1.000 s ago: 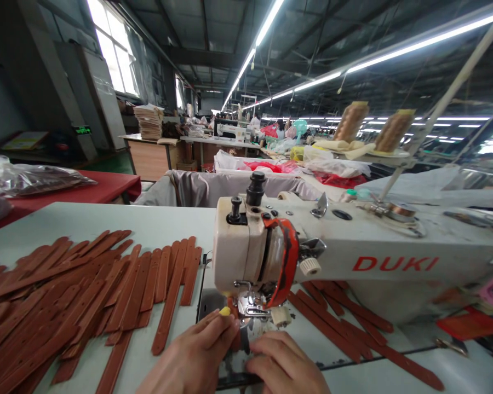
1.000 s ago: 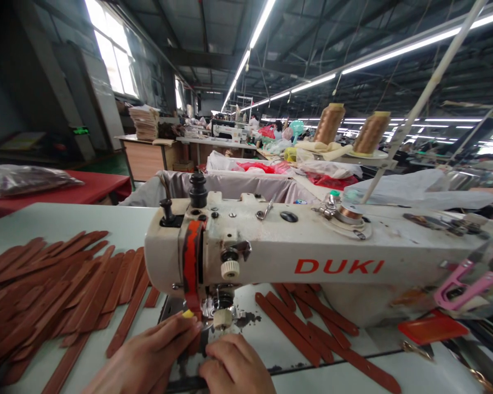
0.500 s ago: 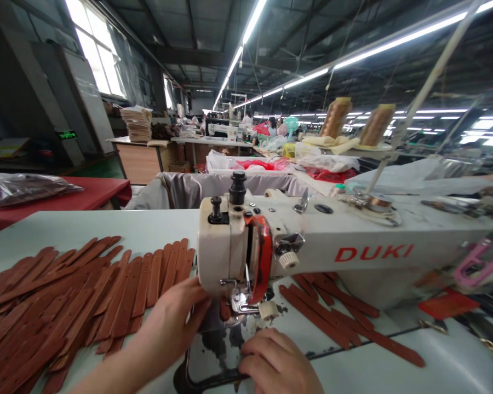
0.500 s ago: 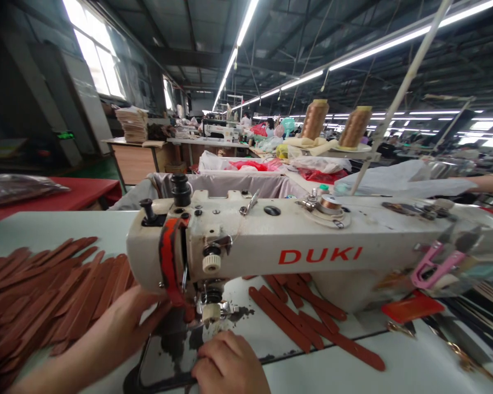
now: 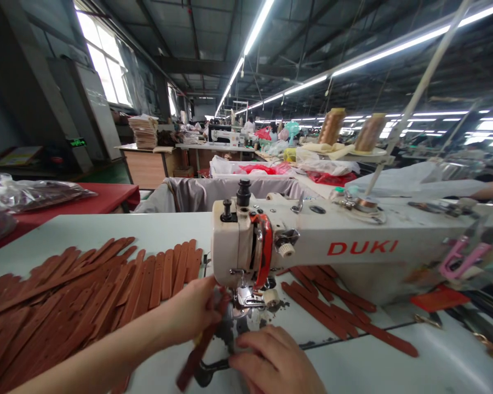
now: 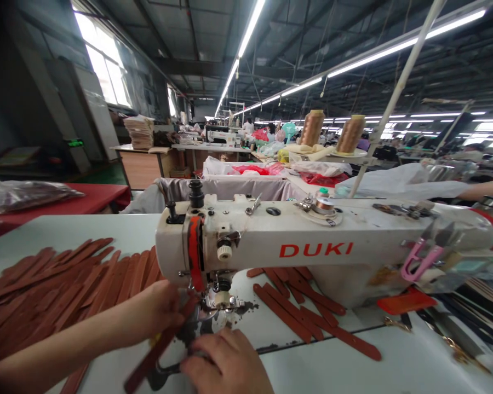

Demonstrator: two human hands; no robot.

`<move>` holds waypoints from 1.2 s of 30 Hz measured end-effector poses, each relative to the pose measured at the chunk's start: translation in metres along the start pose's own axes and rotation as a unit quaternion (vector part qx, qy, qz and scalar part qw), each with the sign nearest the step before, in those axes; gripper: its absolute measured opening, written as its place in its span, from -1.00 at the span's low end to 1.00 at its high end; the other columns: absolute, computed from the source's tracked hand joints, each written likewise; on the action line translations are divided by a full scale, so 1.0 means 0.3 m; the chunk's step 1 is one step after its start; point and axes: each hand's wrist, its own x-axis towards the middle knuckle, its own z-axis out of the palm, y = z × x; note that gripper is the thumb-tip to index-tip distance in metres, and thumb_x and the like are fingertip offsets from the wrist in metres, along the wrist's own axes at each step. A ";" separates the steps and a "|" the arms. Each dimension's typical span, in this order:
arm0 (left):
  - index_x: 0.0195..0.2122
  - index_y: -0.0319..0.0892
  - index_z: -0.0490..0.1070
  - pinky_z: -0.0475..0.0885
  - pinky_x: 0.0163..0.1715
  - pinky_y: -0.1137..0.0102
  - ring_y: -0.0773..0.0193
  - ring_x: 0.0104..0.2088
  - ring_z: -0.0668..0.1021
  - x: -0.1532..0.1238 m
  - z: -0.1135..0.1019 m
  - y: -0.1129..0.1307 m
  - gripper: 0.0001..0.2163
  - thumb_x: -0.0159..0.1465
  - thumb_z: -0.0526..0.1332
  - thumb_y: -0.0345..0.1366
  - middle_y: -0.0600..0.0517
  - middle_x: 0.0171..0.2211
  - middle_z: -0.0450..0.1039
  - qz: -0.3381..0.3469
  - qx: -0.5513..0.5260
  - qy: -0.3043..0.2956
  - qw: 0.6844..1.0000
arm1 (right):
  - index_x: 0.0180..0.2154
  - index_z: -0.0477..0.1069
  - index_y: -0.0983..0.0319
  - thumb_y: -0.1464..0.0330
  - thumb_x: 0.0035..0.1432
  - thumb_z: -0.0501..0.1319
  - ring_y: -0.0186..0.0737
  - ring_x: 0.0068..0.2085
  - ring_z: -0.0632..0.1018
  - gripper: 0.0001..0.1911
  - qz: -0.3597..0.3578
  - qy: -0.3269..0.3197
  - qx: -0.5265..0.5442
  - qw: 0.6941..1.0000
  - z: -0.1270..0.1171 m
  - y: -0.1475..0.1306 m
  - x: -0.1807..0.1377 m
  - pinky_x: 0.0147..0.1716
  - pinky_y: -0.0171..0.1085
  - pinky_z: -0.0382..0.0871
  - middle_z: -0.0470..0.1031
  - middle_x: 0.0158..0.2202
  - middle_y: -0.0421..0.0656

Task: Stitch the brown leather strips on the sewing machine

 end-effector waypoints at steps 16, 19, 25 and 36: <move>-0.37 -0.11 0.13 0.08 -0.68 0.53 0.42 -0.69 0.25 -0.020 0.114 -0.056 -0.68 0.01 0.19 -0.03 0.20 -0.64 0.24 -0.030 -0.136 0.012 0.990 | -0.26 0.51 0.19 0.34 0.38 0.10 -0.33 -0.40 0.47 -0.77 -0.089 -0.122 0.005 0.989 -0.042 0.020 0.058 -0.41 -0.38 0.41 0.52 -0.37 -0.25; -0.44 -0.13 0.21 0.21 -0.58 0.48 0.33 -0.59 0.33 -0.035 0.110 -0.052 -0.83 0.04 0.21 -0.23 0.16 -0.63 0.23 0.025 -0.034 0.071 0.997 | -0.32 0.51 0.23 0.39 0.41 0.02 -0.30 -0.47 0.44 -0.67 -0.099 -0.131 -0.002 0.986 -0.011 0.035 0.055 -0.51 -0.34 0.34 0.47 -0.48 -0.24; -0.07 -0.15 0.45 0.47 -0.10 0.30 0.11 -0.12 0.52 -0.108 0.117 -0.092 -0.70 0.22 0.08 -0.47 -0.07 -0.12 0.51 0.328 0.266 0.165 0.892 | -0.39 0.50 0.26 0.43 0.40 -0.01 -0.26 -0.50 0.44 -0.62 -0.093 -0.099 -0.033 0.990 0.041 0.058 0.029 -0.56 -0.30 0.29 0.47 -0.53 -0.21; 0.14 -0.12 0.33 0.46 0.02 0.53 0.27 -0.02 0.59 -0.105 0.122 -0.124 -0.55 0.24 0.02 -0.55 -0.03 0.02 0.51 0.409 0.352 0.158 0.827 | -0.41 0.49 0.25 0.42 0.41 -0.02 -0.28 -0.50 0.45 -0.60 -0.055 -0.062 -0.022 0.996 0.071 0.070 -0.012 -0.57 -0.31 0.33 0.46 -0.54 -0.20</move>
